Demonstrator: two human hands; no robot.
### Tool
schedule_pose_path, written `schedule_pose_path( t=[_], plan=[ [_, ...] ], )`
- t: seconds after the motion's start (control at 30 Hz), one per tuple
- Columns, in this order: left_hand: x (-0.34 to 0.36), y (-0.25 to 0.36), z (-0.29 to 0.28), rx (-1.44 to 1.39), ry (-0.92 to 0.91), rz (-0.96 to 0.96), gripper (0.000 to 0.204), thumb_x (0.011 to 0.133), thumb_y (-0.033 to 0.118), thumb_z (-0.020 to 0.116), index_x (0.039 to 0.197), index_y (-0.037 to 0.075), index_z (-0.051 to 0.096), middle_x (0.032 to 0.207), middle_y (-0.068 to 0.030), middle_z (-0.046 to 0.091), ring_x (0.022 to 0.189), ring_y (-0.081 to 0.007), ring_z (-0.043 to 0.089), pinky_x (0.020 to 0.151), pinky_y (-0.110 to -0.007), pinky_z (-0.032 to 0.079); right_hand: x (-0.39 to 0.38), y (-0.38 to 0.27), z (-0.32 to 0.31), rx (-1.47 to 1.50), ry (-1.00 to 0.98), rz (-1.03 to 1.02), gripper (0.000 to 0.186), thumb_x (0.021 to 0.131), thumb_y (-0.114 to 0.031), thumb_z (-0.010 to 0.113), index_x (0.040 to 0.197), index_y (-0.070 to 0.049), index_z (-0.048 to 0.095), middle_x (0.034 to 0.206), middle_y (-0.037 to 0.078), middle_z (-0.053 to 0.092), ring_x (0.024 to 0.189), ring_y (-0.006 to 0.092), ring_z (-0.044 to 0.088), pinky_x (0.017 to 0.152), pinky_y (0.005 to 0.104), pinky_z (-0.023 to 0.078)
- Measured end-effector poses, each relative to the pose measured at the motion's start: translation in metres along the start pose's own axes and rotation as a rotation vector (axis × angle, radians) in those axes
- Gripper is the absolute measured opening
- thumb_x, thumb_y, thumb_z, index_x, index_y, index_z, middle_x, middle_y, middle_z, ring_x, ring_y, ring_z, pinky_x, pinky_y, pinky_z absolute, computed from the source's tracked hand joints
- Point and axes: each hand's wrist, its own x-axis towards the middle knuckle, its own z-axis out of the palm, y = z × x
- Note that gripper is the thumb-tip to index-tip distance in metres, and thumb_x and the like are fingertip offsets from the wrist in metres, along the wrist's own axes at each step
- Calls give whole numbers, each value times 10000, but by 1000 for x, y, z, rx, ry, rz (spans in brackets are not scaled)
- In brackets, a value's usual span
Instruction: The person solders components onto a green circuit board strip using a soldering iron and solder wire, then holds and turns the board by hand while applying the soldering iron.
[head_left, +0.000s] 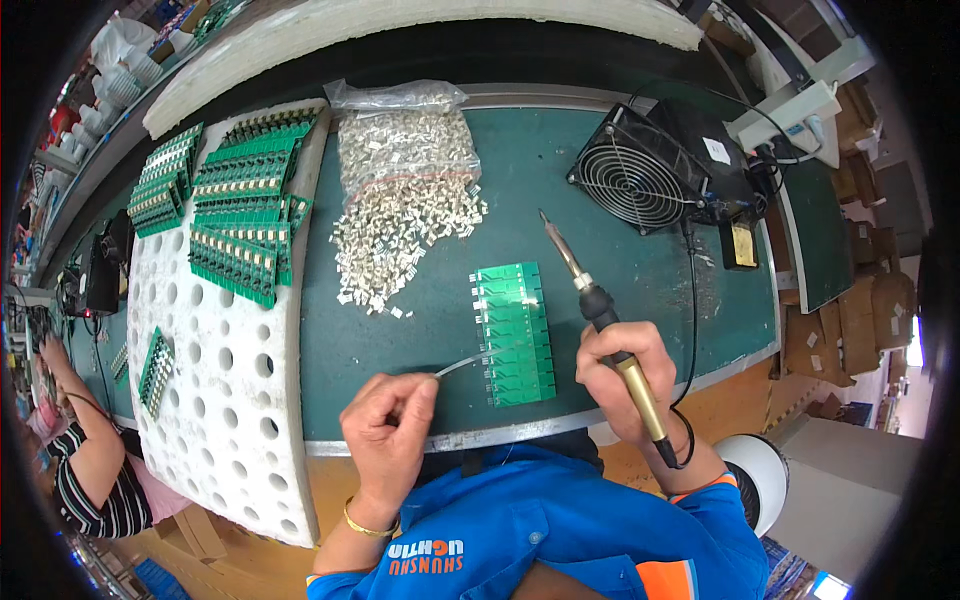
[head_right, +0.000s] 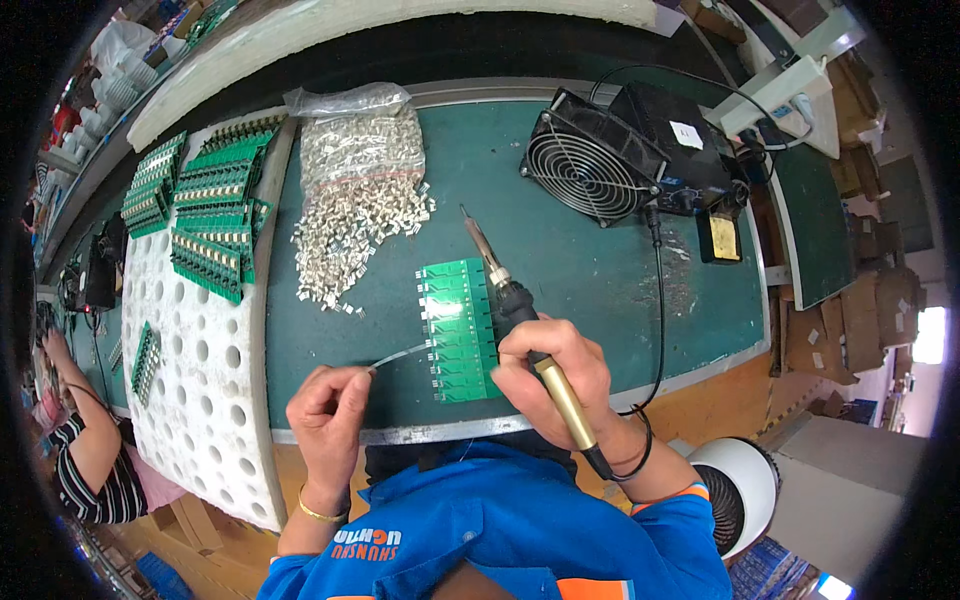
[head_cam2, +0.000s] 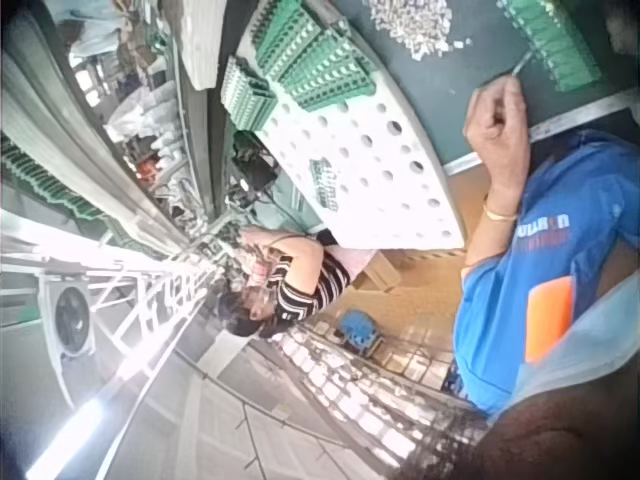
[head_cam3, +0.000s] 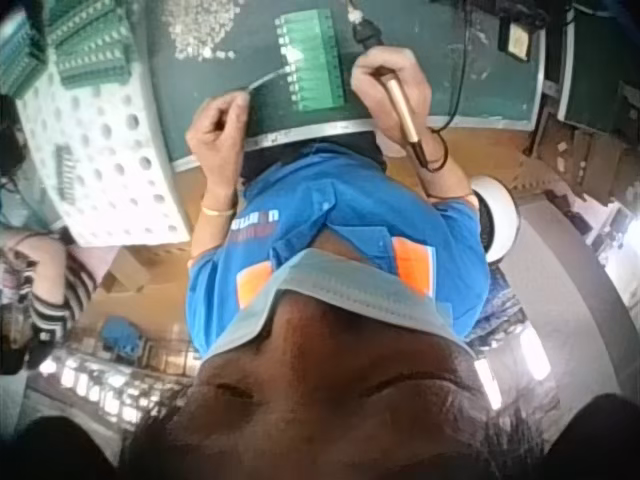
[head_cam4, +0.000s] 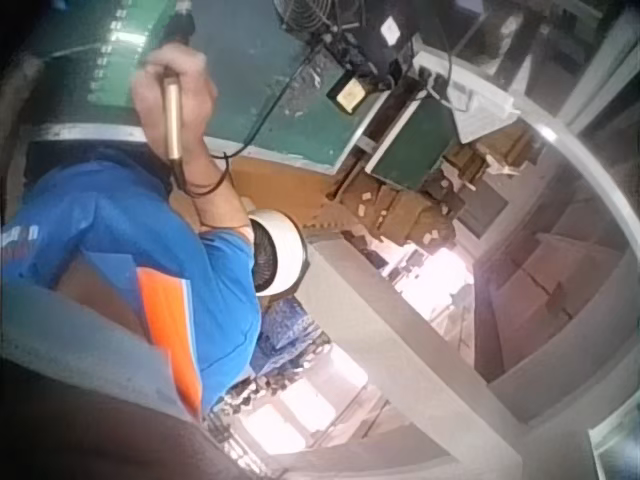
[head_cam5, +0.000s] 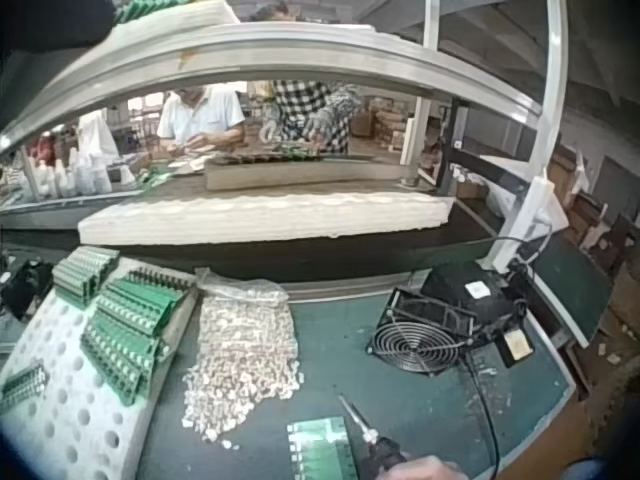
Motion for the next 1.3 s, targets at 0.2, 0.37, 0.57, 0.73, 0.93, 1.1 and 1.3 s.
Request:
schedule_pose_path(
  t=[0.2,0.37,0.57,0.73,0.93,1.1,1.3],
  plan=[
    [31,-1,10,199,231,16,48,840,-7,715,810,-10,678,685,18,516,577,-41,395,521,-206,311,15,4,-1,63,111,-110,448,973,-381,567,1187,12,533,807,101,621,708,166,575,675,319,467],
    [49,1,17,287,247,120,60,819,-26,727,806,-1,673,677,15,504,563,-37,388,498,-203,300,28,13,-1,-121,89,-217,298,902,-287,677,1006,-11,634,767,75,600,649,209,543,717,362,413],
    [57,-7,19,330,248,176,76,803,-32,739,799,8,674,669,12,495,547,-35,389,480,-204,293,36,15,11,-122,127,-237,204,889,-210,693,912,-11,655,714,69,588,578,208,490,677,363,399],
    [59,-10,20,342,243,184,75,803,-31,739,793,7,675,673,12,506,538,-35,391,479,-204,292,36,21,11,-126,96,-205,252,891,-244,703,965,-6,662,716,78,616,582,213,521,619,345,414],
    [59,-11,18,327,231,164,78,783,-50,736,804,8,688,636,-5,495,518,-50,397,456,-221,304,30,24,19,-107,137,-134,296,871,-265,739,990,-5,661,769,103,673,607,212,584,569,317,459],
    [57,-12,19,287,243,139,76,785,-43,735,787,9,679,632,-5,498,508,-50,395,454,-220,305,28,24,19,-98,132,-63,293,874,-260,738,991,-3,660,810,119,697,618,218,602,576,317,473],
    [58,-12,18,319,245,163,82,782,-41,736,775,12,674,630,-9,515,509,-47,409,453,-218,312,29,30,22,-100,134,-97,268,878,-238,732,984,-2,662,815,117,700,611,229,606,588,326,478]
  ],
)
